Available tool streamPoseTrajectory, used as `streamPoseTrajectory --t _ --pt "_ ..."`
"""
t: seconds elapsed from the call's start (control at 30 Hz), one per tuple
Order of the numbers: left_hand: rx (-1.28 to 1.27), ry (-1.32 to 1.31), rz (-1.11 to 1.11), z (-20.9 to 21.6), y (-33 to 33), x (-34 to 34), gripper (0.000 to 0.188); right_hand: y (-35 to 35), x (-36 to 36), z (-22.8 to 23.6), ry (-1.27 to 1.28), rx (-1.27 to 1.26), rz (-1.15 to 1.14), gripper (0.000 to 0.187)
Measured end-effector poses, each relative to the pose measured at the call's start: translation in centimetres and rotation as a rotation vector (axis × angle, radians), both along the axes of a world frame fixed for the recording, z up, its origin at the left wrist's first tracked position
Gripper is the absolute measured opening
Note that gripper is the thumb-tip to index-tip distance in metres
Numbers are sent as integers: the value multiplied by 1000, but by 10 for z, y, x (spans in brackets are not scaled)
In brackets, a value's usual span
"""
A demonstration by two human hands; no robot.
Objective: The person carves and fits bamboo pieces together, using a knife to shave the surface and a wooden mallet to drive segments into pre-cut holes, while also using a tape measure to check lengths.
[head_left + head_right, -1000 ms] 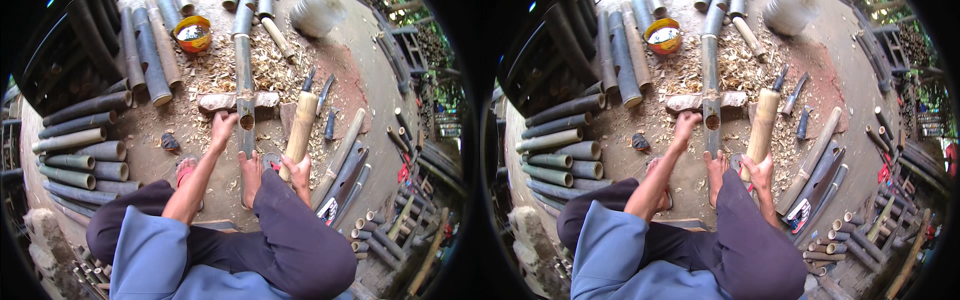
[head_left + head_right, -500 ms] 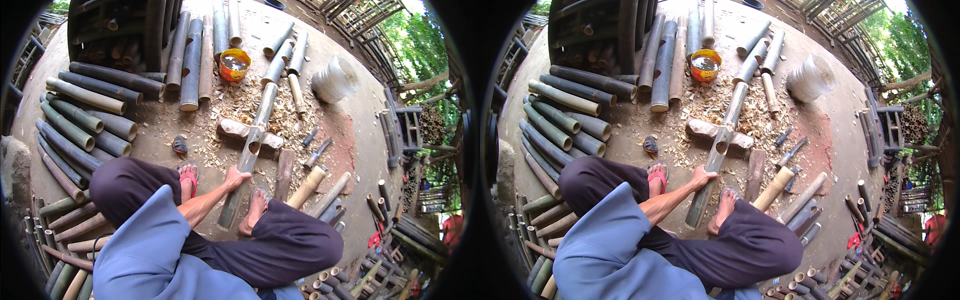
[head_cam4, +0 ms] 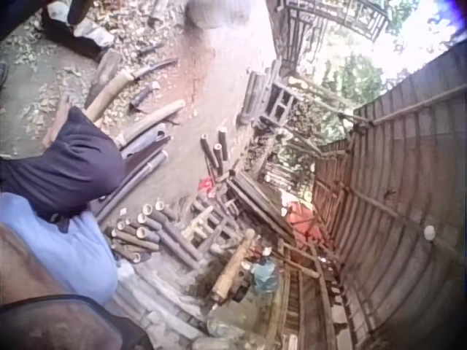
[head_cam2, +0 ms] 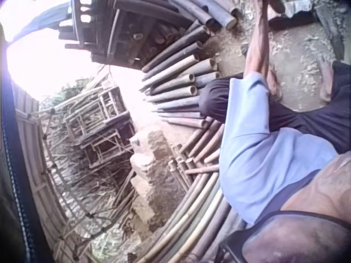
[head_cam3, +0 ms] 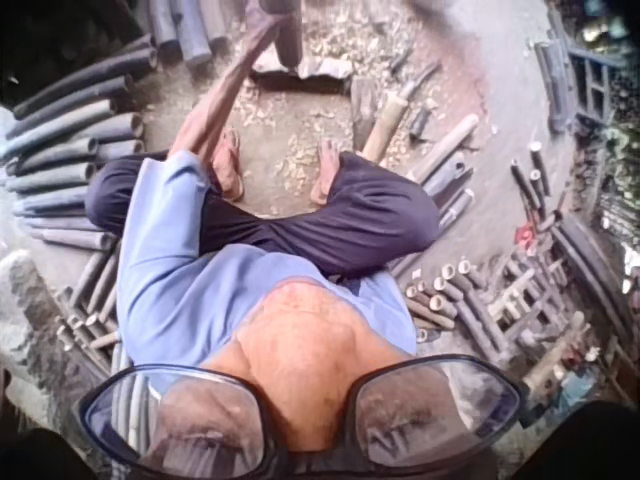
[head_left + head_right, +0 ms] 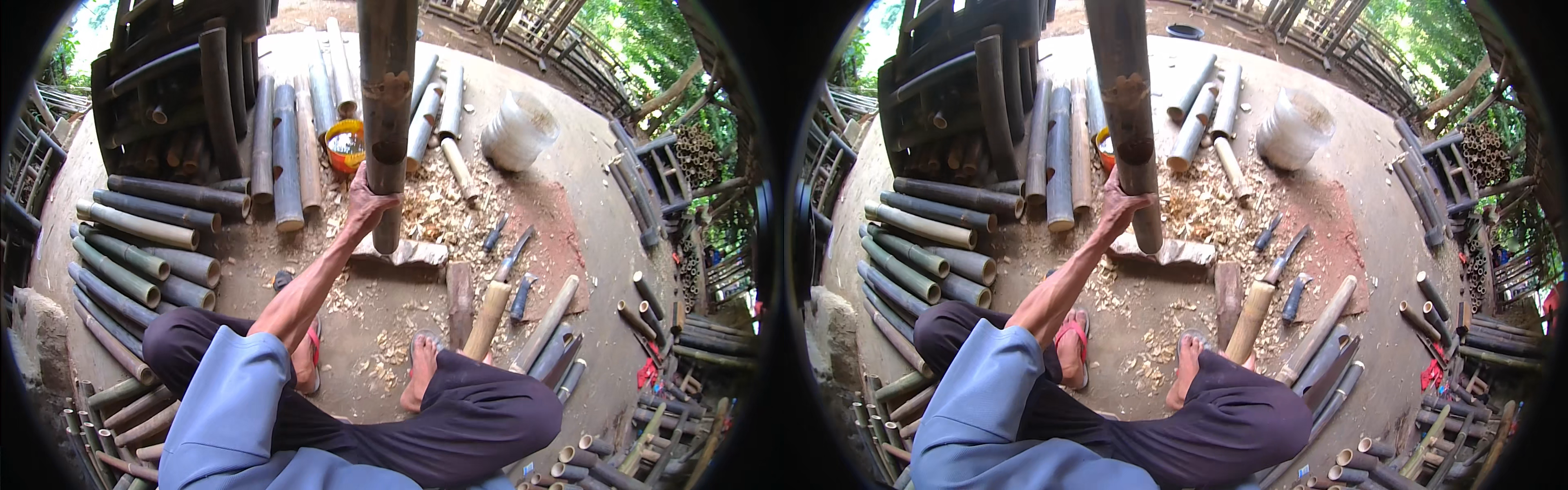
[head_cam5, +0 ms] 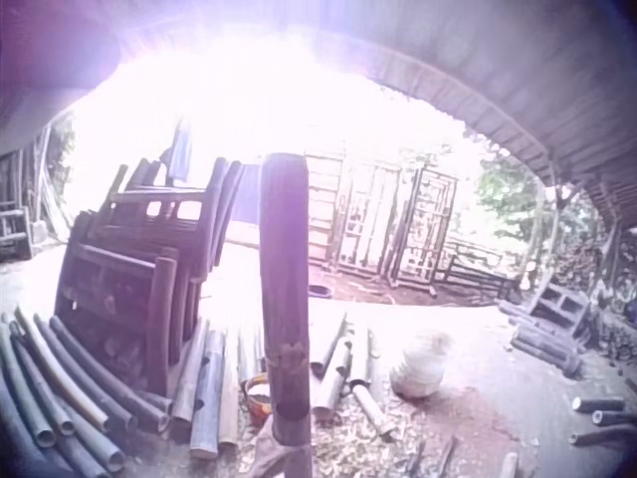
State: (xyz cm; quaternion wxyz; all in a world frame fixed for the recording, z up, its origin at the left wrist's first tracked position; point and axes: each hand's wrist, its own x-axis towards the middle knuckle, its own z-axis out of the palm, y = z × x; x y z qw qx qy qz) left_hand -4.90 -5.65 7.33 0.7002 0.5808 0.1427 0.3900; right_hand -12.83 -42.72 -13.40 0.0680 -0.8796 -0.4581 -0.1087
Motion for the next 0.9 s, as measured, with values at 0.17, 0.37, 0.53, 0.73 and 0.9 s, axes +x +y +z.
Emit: streamPoseTrajectory --t 0.17,0.37,0.53,0.73,0.9 --pt "70 -34 -31 30 24 -19 61 16 -17 18 346 1 -97 49" --pt "122 84 -55 13 36 -30 48 6 -20 -1 359 -46 -157 56" --pt "128 -5 -52 22 38 -23 56 -1 3 -11 392 -158 -211 58" --pt "-26 121 -37 6 58 -61 55 8 -7 -5 387 -186 -179 51" --pt "-5 350 259 -49 103 -95 52 14 -5 5 390 -125 -209 43"
